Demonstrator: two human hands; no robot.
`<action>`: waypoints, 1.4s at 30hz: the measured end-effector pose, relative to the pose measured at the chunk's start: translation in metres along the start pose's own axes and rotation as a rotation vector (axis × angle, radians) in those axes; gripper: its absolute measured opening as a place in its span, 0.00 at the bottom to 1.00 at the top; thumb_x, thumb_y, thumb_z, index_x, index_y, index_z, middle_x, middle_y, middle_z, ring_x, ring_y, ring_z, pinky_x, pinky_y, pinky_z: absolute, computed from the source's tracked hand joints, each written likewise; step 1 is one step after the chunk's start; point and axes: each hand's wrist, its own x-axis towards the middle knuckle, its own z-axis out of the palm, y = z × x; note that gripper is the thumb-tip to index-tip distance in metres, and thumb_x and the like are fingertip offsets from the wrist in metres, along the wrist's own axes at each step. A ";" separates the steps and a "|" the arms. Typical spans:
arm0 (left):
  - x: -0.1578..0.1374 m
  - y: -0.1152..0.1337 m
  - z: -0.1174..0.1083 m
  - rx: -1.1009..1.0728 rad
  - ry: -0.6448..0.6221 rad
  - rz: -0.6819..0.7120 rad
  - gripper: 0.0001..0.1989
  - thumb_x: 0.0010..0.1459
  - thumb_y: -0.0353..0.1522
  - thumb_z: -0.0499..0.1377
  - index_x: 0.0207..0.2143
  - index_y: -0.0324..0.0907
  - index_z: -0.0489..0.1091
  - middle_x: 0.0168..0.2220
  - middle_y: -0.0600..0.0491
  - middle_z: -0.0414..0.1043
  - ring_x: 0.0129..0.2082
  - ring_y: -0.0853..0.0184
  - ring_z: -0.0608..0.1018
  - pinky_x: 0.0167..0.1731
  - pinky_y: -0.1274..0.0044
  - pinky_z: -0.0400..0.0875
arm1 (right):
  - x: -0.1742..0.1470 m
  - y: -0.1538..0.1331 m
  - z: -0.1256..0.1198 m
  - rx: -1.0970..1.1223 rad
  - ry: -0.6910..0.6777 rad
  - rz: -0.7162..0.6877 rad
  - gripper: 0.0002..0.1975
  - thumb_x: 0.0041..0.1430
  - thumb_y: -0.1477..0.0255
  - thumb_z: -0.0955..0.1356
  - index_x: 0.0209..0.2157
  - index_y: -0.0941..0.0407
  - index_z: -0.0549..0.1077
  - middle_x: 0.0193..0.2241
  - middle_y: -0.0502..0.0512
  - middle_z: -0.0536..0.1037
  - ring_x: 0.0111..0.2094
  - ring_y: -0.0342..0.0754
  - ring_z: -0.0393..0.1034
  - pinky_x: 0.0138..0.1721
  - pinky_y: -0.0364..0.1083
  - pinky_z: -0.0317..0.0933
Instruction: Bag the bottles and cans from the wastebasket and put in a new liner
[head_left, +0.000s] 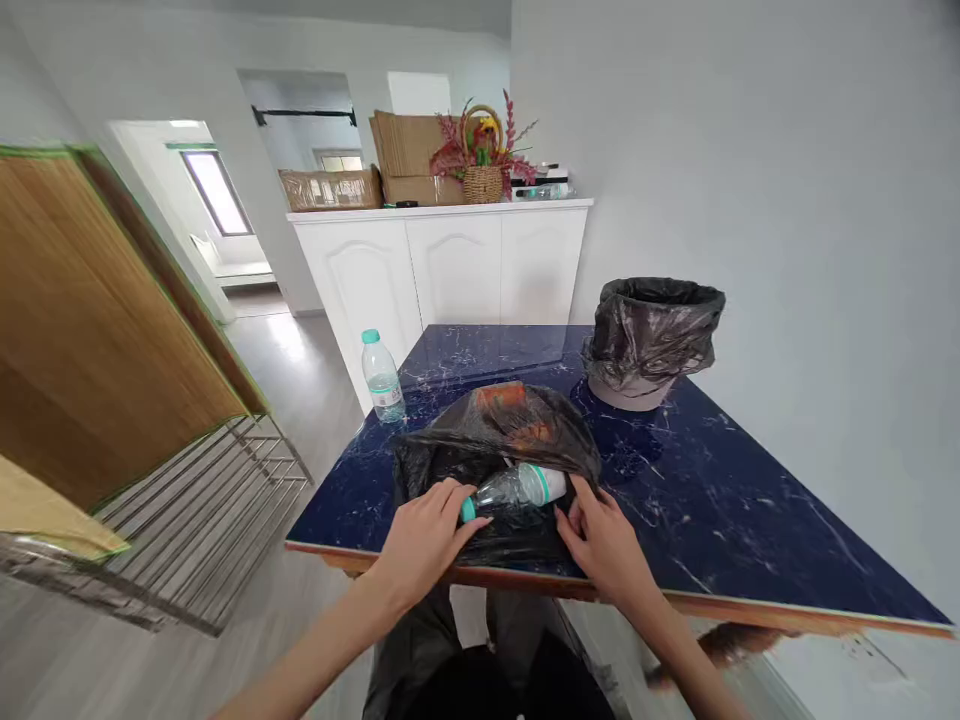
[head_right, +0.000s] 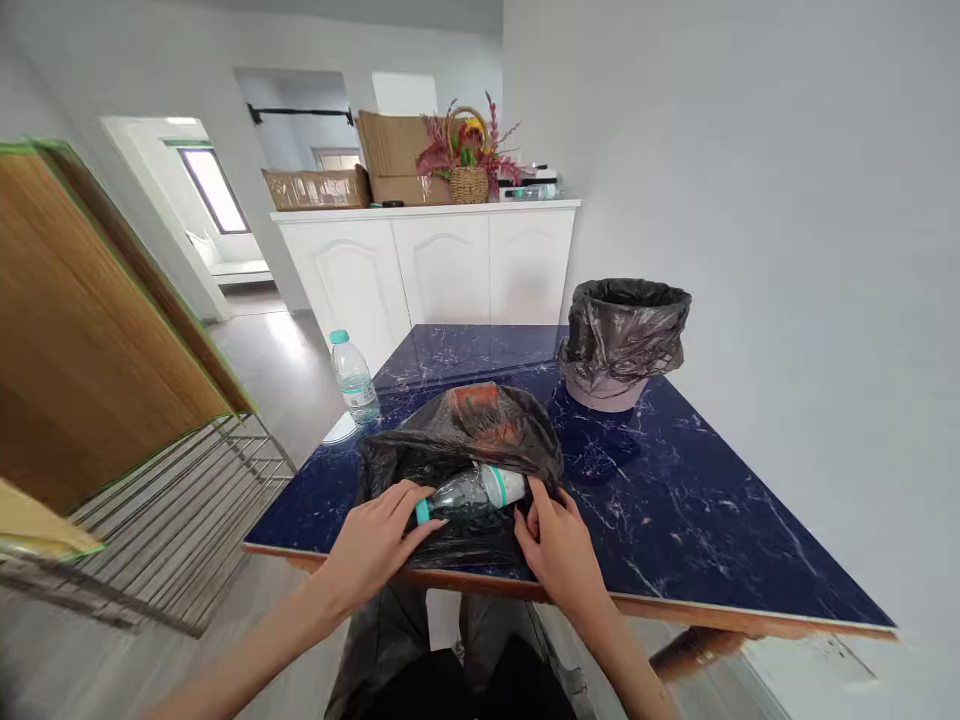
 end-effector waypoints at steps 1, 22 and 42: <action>-0.002 0.000 -0.012 -0.109 0.001 -0.033 0.26 0.76 0.51 0.48 0.55 0.43 0.75 0.46 0.44 0.82 0.38 0.59 0.84 0.31 0.73 0.76 | 0.000 -0.001 -0.001 0.004 0.035 0.011 0.26 0.75 0.64 0.60 0.69 0.57 0.57 0.23 0.42 0.68 0.24 0.50 0.70 0.59 0.65 0.65; 0.068 -0.154 -0.111 -0.688 0.811 -0.346 0.24 0.63 0.49 0.68 0.49 0.41 0.73 0.48 0.44 0.83 0.52 0.58 0.83 0.58 0.61 0.75 | -0.002 0.000 -0.001 0.005 0.087 0.044 0.31 0.76 0.57 0.59 0.72 0.57 0.53 0.23 0.43 0.69 0.28 0.52 0.71 0.42 0.54 0.69; 0.073 -0.168 -0.094 -0.326 0.812 -0.401 0.27 0.58 0.40 0.69 0.56 0.45 0.65 0.60 0.43 0.71 0.65 0.54 0.71 0.69 0.58 0.59 | -0.003 -0.001 0.000 0.016 0.085 0.062 0.31 0.77 0.53 0.57 0.72 0.55 0.53 0.25 0.46 0.71 0.29 0.54 0.73 0.43 0.56 0.71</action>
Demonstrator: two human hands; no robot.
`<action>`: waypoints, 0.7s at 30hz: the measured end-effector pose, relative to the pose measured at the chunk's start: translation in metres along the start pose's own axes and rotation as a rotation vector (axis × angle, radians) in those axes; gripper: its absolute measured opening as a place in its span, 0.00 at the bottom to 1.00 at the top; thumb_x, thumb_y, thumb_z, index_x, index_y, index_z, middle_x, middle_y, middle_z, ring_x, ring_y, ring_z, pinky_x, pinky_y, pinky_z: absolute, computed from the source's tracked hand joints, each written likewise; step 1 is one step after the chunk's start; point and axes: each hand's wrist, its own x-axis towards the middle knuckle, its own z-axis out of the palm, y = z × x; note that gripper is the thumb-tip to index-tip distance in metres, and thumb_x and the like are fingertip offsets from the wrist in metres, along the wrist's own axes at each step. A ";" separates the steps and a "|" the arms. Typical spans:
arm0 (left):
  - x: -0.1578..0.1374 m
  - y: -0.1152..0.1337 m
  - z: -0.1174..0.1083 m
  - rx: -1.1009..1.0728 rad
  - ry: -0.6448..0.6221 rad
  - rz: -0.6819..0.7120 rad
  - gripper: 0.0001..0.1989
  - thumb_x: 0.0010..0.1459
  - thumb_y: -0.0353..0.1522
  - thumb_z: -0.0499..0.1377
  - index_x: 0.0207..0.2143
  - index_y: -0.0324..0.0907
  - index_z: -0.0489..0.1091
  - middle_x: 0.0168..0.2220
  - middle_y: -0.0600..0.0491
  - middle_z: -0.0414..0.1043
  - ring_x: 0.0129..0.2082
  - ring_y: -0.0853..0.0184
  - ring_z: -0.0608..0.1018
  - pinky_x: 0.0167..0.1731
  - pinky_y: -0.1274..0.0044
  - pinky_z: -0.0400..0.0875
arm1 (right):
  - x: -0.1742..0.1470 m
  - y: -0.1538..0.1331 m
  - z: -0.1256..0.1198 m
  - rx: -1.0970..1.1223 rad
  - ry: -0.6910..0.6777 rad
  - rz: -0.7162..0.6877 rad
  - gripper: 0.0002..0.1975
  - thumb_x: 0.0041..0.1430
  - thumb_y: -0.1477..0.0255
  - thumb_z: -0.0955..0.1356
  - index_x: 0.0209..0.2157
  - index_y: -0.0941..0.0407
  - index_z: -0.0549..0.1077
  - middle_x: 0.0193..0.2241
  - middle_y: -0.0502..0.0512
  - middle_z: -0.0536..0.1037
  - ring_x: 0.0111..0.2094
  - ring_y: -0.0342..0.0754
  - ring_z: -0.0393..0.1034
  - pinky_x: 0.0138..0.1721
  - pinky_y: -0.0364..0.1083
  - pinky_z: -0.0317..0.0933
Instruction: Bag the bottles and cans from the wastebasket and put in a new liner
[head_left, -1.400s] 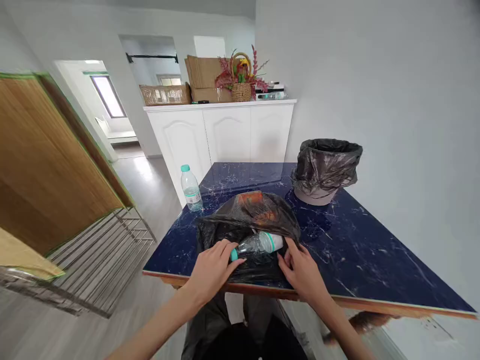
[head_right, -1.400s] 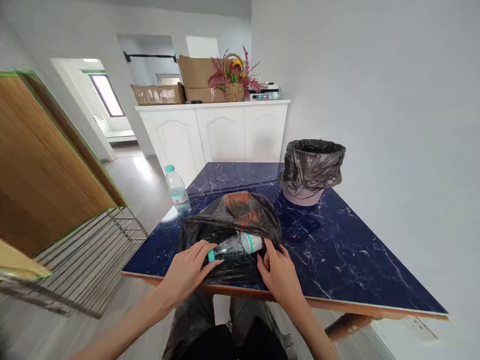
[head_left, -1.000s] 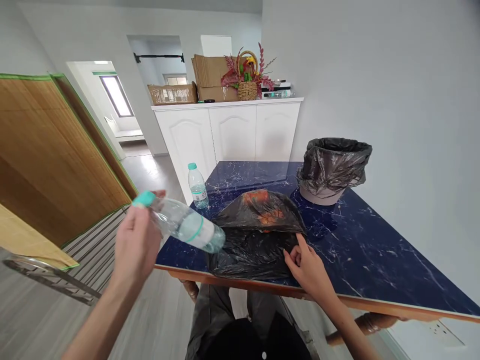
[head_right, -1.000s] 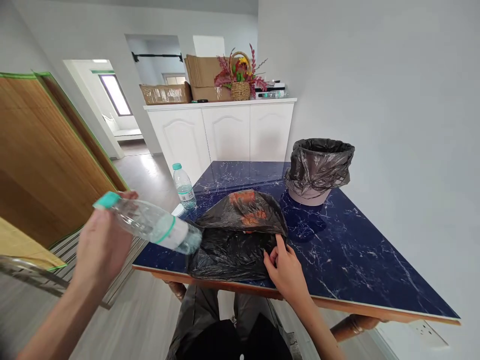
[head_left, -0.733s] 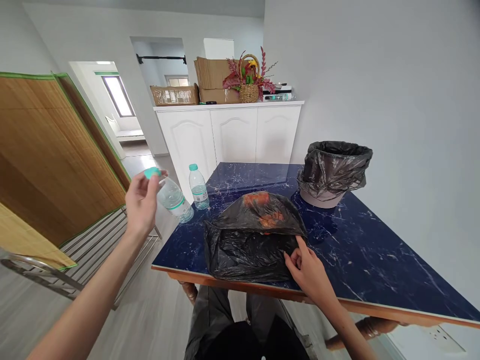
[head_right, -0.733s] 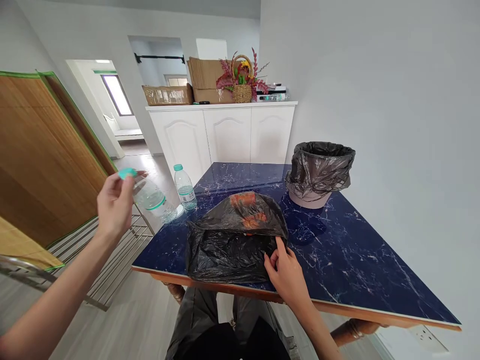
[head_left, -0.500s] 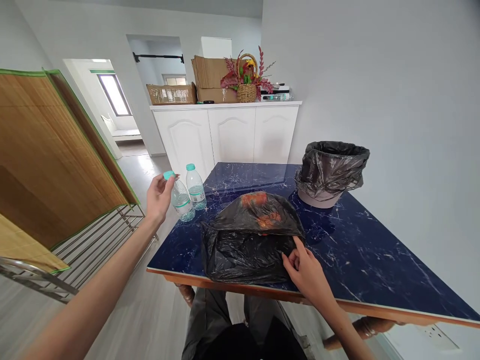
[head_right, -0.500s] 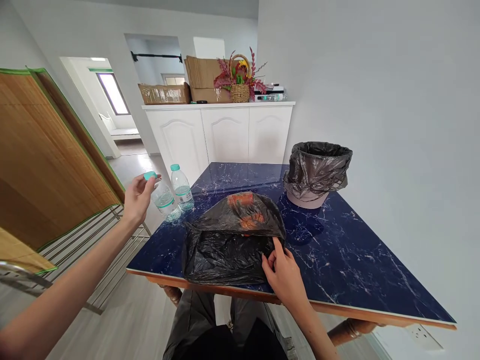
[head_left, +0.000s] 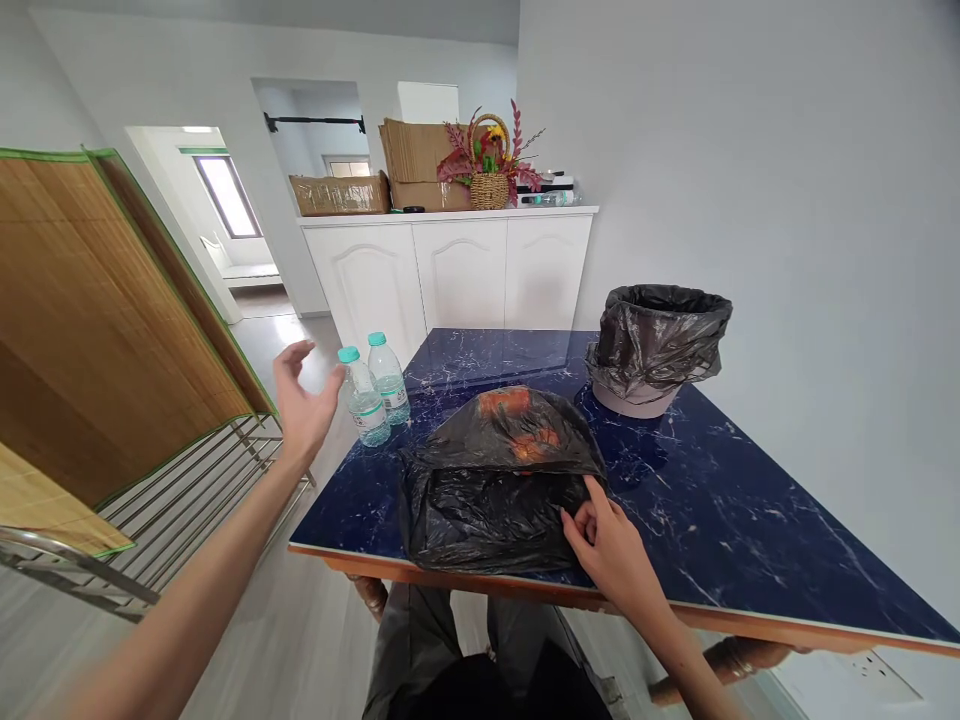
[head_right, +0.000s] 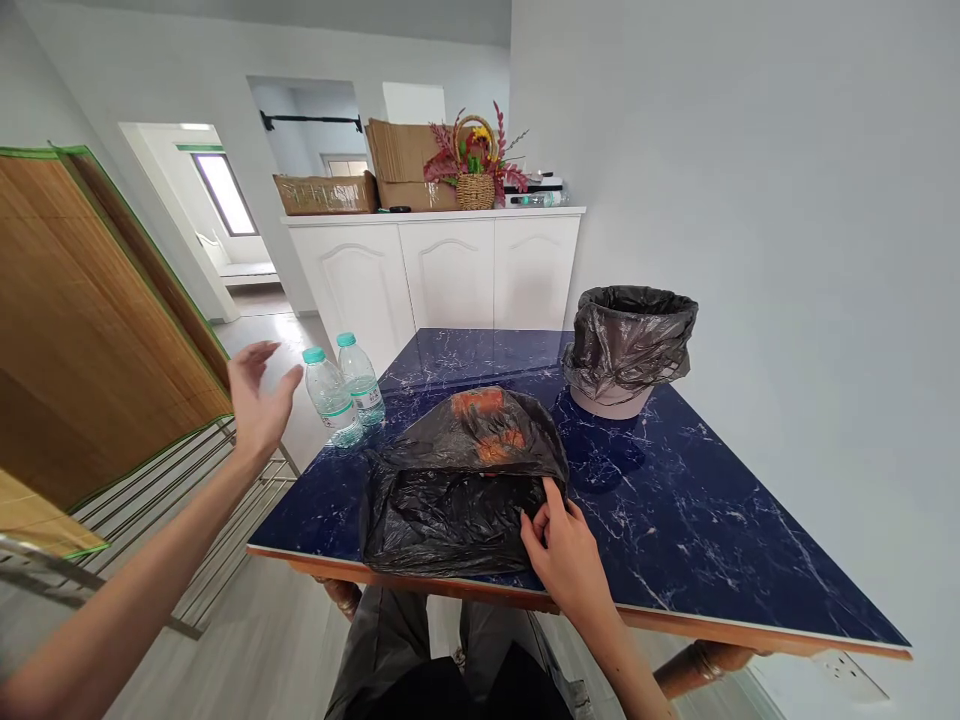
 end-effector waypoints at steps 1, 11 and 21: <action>-0.012 0.013 -0.002 0.048 0.014 0.102 0.21 0.62 0.39 0.65 0.55 0.44 0.65 0.58 0.44 0.71 0.62 0.55 0.73 0.67 0.59 0.62 | 0.000 -0.001 -0.001 0.007 0.009 0.001 0.31 0.77 0.54 0.58 0.71 0.56 0.53 0.25 0.46 0.71 0.29 0.53 0.72 0.43 0.56 0.70; -0.138 0.091 0.055 0.063 -1.225 0.270 0.14 0.73 0.42 0.56 0.55 0.46 0.69 0.53 0.45 0.76 0.53 0.55 0.80 0.53 0.65 0.76 | 0.006 -0.008 -0.006 0.144 0.008 0.077 0.35 0.73 0.61 0.62 0.73 0.60 0.49 0.23 0.43 0.69 0.27 0.52 0.69 0.47 0.57 0.68; -0.144 0.091 0.145 0.322 -1.032 0.259 0.35 0.59 0.54 0.68 0.57 0.40 0.66 0.52 0.34 0.78 0.55 0.38 0.80 0.53 0.54 0.76 | 0.007 -0.007 -0.007 0.170 -0.010 0.124 0.36 0.73 0.60 0.61 0.74 0.60 0.46 0.24 0.43 0.70 0.28 0.52 0.71 0.48 0.57 0.68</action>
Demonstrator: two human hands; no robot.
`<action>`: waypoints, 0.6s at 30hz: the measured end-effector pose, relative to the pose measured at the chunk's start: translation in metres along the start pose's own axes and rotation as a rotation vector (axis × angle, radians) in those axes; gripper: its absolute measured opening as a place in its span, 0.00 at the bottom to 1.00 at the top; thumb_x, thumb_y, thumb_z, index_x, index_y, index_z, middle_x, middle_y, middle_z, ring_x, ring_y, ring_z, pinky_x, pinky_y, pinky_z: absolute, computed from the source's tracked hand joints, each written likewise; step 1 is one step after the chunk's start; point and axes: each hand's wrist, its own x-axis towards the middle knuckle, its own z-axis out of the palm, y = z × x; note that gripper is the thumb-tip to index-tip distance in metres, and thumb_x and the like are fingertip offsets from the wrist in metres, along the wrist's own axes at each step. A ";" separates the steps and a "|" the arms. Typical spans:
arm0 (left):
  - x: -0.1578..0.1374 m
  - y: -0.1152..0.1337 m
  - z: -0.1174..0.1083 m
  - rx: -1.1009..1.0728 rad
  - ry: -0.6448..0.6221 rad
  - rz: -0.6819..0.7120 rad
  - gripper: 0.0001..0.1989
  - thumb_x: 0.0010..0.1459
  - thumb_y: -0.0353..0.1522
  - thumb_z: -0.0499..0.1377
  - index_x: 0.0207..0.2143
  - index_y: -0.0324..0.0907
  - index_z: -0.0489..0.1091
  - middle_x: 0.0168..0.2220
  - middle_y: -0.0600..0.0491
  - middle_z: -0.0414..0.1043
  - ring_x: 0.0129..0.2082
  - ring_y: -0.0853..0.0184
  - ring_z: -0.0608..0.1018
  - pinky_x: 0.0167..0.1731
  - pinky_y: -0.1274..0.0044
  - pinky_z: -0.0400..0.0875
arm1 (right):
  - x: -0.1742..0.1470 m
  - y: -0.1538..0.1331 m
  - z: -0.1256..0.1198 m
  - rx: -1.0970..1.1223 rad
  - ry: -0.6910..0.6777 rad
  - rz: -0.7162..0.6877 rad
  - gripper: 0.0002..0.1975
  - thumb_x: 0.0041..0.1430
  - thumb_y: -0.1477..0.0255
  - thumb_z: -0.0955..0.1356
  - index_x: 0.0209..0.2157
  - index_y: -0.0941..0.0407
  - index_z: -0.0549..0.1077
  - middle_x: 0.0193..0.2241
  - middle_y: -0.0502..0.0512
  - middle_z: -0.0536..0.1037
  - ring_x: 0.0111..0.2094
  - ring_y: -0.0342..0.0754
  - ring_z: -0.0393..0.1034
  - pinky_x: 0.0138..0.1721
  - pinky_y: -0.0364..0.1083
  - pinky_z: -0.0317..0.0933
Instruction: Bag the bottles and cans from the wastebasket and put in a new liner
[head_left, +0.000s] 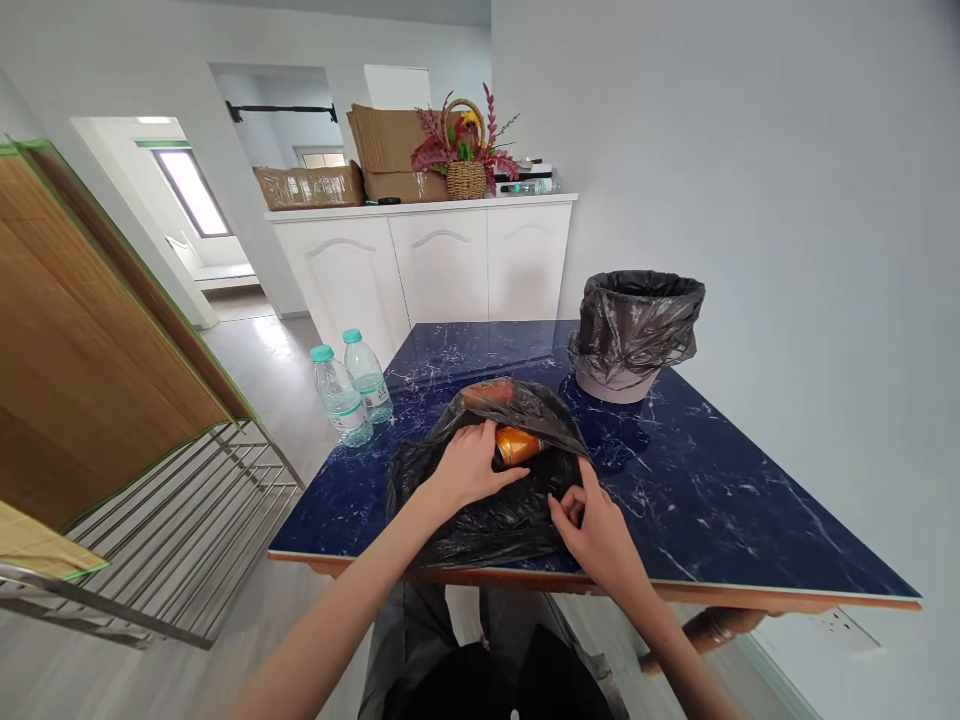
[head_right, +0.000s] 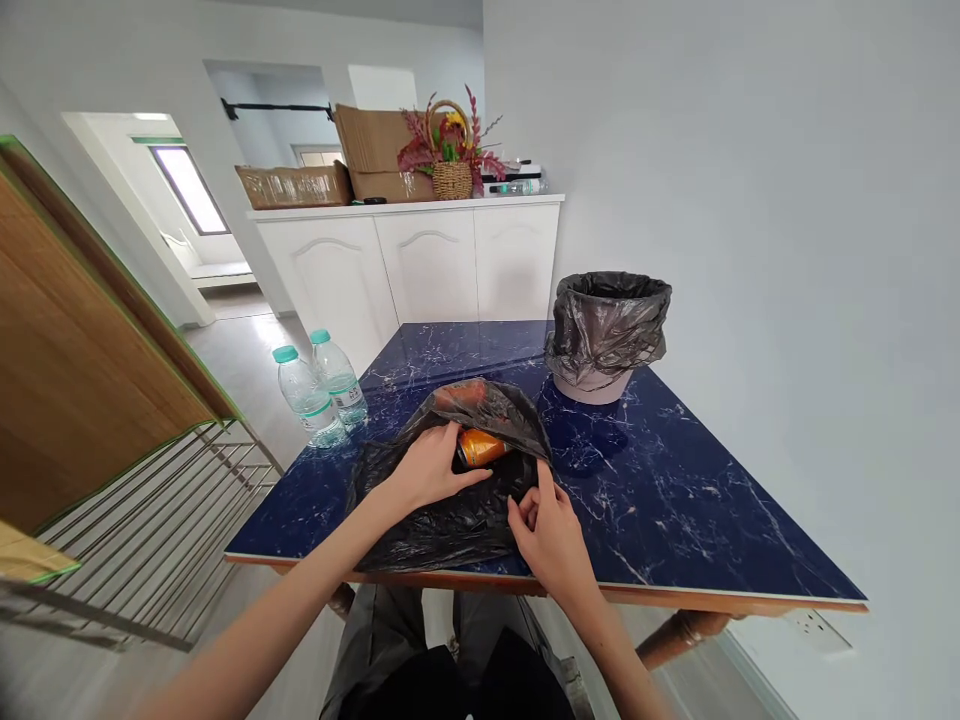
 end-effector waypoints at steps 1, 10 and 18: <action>0.003 0.004 0.004 0.016 0.009 -0.011 0.33 0.59 0.52 0.68 0.55 0.40 0.67 0.51 0.34 0.78 0.54 0.38 0.81 0.53 0.53 0.75 | 0.000 0.000 0.000 -0.003 0.007 0.001 0.36 0.72 0.60 0.61 0.74 0.60 0.47 0.24 0.43 0.70 0.27 0.52 0.71 0.48 0.58 0.68; -0.044 0.021 -0.059 0.020 0.235 -0.061 0.28 0.59 0.53 0.65 0.55 0.50 0.69 0.49 0.47 0.82 0.43 0.51 0.85 0.41 0.65 0.78 | 0.000 -0.002 -0.003 0.011 0.041 -0.003 0.38 0.72 0.61 0.62 0.75 0.62 0.47 0.24 0.43 0.71 0.26 0.51 0.71 0.45 0.56 0.70; -0.115 -0.051 -0.160 0.227 0.552 -0.430 0.27 0.53 0.62 0.61 0.33 0.48 0.69 0.20 0.57 0.69 0.20 0.61 0.73 0.24 0.74 0.59 | 0.001 -0.003 -0.006 0.035 0.019 0.014 0.37 0.72 0.59 0.62 0.74 0.62 0.49 0.24 0.45 0.72 0.26 0.52 0.72 0.37 0.52 0.69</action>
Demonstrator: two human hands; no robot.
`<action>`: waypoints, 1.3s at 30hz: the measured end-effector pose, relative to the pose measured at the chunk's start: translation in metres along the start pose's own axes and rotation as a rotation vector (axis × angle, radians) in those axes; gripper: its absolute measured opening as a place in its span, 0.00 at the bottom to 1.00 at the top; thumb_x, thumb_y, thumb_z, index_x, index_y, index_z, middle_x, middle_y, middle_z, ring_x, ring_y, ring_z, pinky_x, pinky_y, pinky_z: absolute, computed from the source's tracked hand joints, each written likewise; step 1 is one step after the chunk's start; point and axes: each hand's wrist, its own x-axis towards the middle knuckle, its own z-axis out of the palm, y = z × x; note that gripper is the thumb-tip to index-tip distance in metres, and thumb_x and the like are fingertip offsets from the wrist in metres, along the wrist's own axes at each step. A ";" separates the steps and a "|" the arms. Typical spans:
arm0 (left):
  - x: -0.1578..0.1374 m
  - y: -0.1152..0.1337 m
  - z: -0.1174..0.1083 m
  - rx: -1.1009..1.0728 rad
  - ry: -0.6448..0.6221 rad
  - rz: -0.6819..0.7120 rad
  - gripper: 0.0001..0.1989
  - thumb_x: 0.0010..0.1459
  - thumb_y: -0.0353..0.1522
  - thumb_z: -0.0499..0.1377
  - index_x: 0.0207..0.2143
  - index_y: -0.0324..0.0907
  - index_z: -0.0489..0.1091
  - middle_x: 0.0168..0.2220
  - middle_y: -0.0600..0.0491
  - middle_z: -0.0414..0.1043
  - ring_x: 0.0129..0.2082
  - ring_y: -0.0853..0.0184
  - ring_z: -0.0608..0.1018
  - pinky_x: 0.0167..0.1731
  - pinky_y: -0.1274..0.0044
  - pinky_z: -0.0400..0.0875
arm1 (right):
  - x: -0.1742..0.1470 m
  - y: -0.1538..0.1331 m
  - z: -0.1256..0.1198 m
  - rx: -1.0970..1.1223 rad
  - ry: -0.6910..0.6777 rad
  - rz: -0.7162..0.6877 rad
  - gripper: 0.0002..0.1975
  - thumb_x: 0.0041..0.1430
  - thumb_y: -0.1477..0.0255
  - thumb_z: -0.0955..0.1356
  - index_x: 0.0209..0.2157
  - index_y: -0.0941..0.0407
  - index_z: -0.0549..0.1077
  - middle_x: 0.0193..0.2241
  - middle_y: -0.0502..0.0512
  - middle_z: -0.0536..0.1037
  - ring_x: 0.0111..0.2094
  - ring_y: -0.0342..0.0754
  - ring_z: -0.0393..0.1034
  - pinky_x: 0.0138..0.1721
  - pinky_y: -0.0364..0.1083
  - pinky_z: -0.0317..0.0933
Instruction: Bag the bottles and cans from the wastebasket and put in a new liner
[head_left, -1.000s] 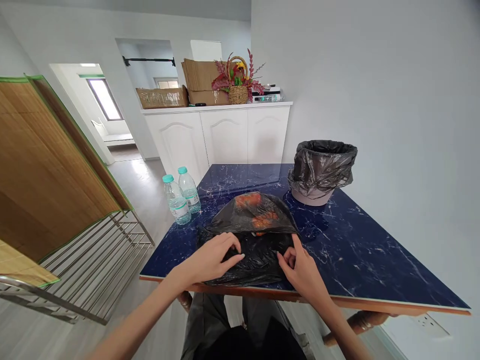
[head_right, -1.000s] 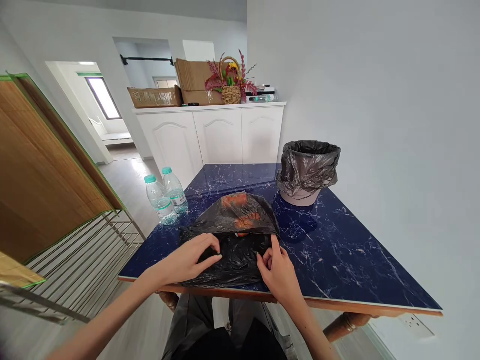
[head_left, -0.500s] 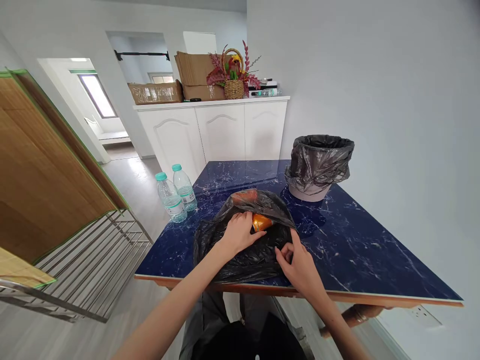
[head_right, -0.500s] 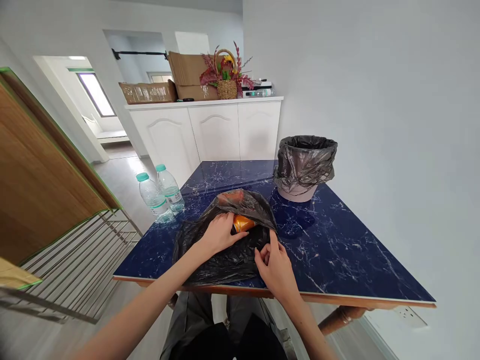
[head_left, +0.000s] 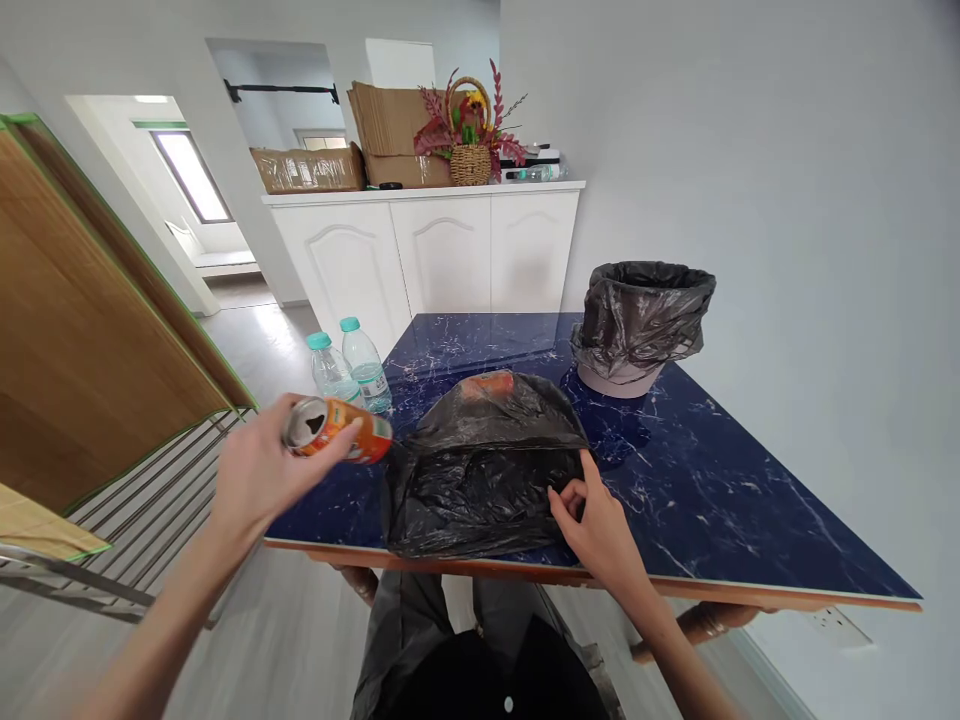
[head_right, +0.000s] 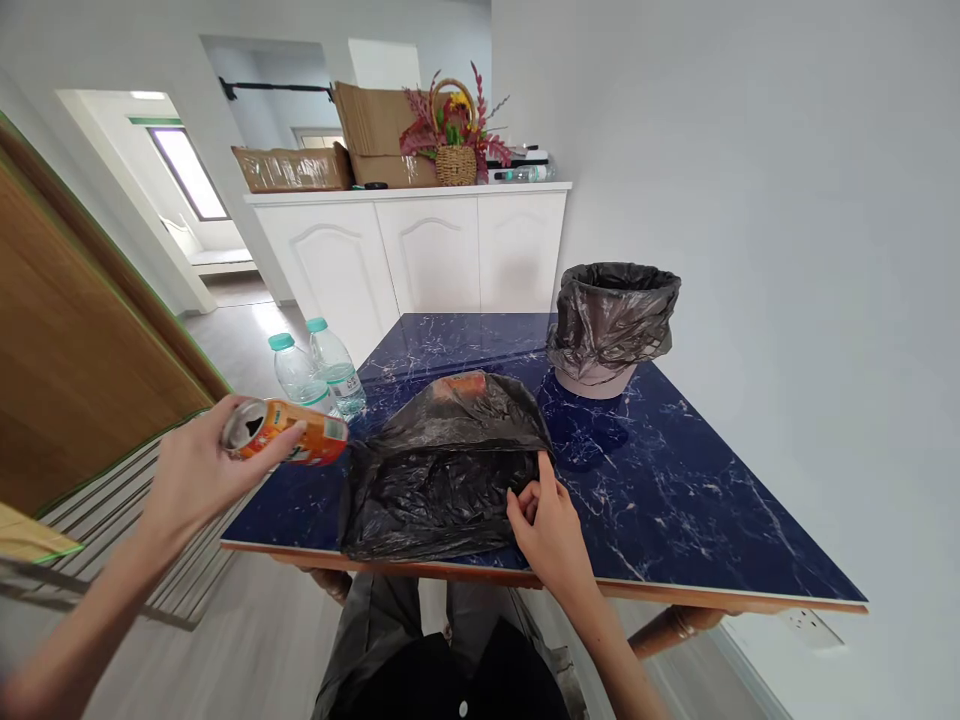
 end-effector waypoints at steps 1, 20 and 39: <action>0.004 -0.012 -0.002 0.052 -0.021 -0.056 0.28 0.51 0.63 0.61 0.31 0.48 0.68 0.21 0.57 0.70 0.22 0.60 0.73 0.24 0.75 0.59 | 0.000 0.000 0.000 -0.003 -0.001 0.004 0.37 0.72 0.59 0.62 0.74 0.62 0.49 0.24 0.44 0.72 0.26 0.51 0.72 0.38 0.52 0.69; 0.015 -0.091 0.059 0.272 -0.232 -0.240 0.30 0.55 0.66 0.58 0.29 0.49 0.67 0.25 0.43 0.76 0.30 0.42 0.82 0.25 0.70 0.61 | -0.002 0.000 0.005 -0.079 0.043 0.014 0.36 0.74 0.58 0.61 0.75 0.59 0.48 0.24 0.45 0.73 0.27 0.52 0.73 0.44 0.55 0.71; -0.035 0.062 0.126 -0.525 -0.696 0.552 0.21 0.75 0.41 0.53 0.67 0.51 0.64 0.65 0.46 0.71 0.63 0.58 0.76 0.61 0.68 0.74 | 0.021 -0.007 -0.003 0.000 0.039 0.010 0.39 0.73 0.60 0.62 0.76 0.61 0.45 0.25 0.45 0.73 0.26 0.51 0.73 0.32 0.48 0.68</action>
